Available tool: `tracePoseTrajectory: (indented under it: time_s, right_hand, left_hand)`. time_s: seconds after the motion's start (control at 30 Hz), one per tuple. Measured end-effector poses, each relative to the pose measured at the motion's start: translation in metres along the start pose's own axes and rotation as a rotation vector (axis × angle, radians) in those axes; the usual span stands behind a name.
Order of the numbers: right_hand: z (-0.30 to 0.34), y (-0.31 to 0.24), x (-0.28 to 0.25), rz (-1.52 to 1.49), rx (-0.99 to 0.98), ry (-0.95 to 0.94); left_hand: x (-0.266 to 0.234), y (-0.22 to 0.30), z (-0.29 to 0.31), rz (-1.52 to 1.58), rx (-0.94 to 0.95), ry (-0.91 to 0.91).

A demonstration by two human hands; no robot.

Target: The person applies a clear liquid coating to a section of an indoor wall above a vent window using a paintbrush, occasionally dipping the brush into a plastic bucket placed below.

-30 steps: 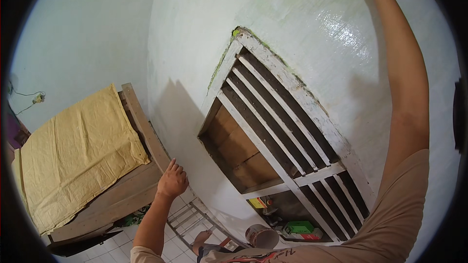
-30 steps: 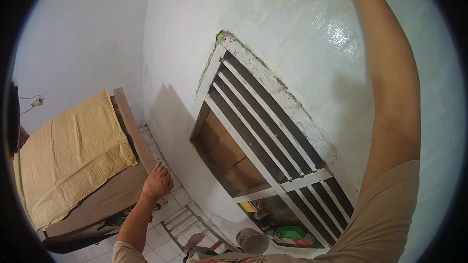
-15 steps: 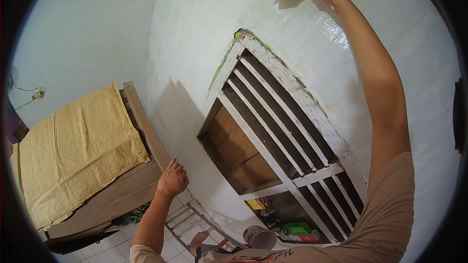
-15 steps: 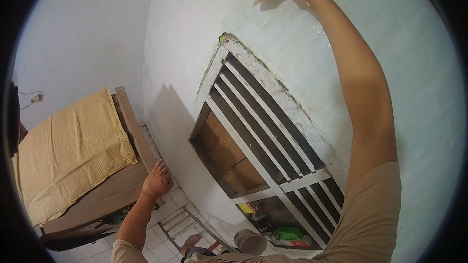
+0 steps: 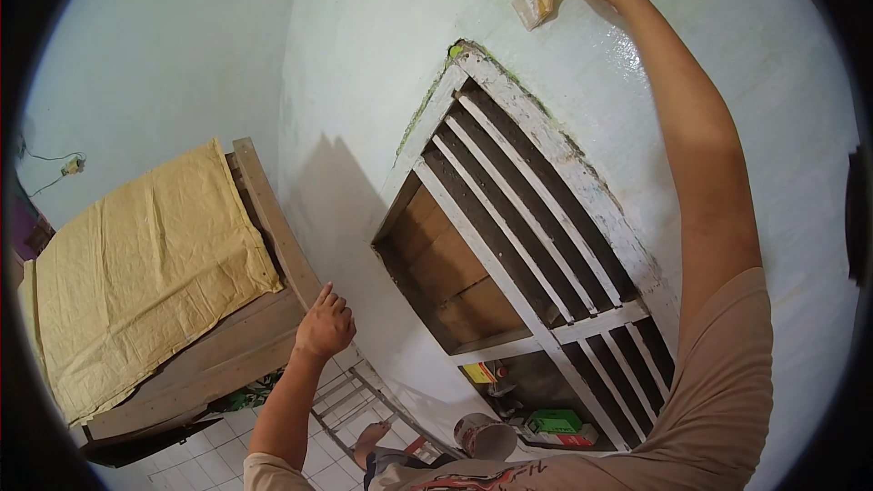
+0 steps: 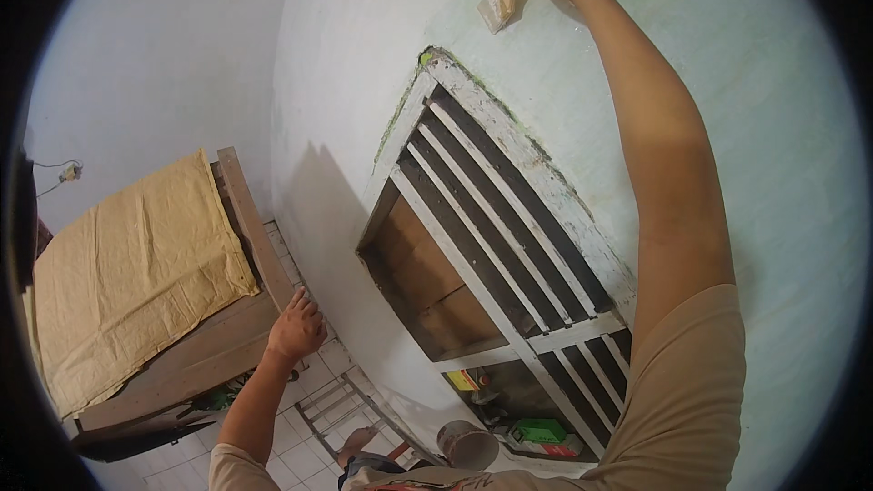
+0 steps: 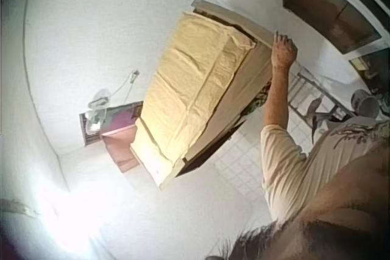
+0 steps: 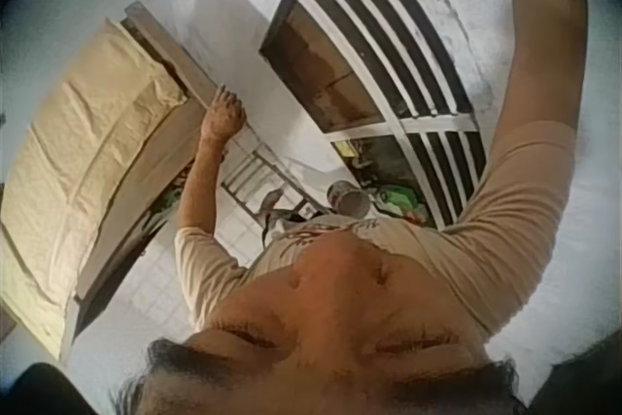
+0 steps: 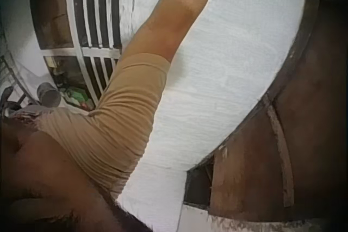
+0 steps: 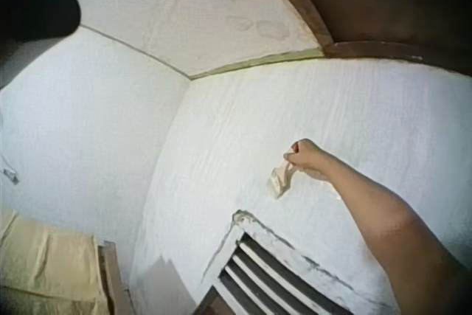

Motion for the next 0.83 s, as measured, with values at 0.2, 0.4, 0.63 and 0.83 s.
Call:
tracePoseTrajectory:
  time_s: [0.2, 0.4, 0.63, 0.83]
  right_hand:
    - [-0.024, -0.038, -0.069, 0.068, -0.187, 0.269]
    - [-0.035, -0.052, -0.048, 0.294, -0.227, 0.149]
    - [-0.023, -0.007, 0.019, 0.29, -0.178, -0.052]
    - [-0.051, -0.023, -0.072, 0.339, -0.21, 0.212]
  left_hand:
    - [-0.004, 0.001, 0.001, 0.015, 0.0, 0.001]
    - [-0.001, -0.001, 0.001, 0.02, 0.005, 0.02]
    - [-0.004, 0.001, 0.001, 0.028, 0.009, 0.013]
    - [-0.004, 0.001, 0.001, 0.018, 0.007, 0.009]
Point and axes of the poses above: each hand's wrist, its own z-axis away from the middle knuckle, its own x-axis out of the palm, y = z × x, the point moved 10 cm from there along -z, towards the middle knuckle, and after that the axes turned 9 degrees about -x, right-handed, at the moved point
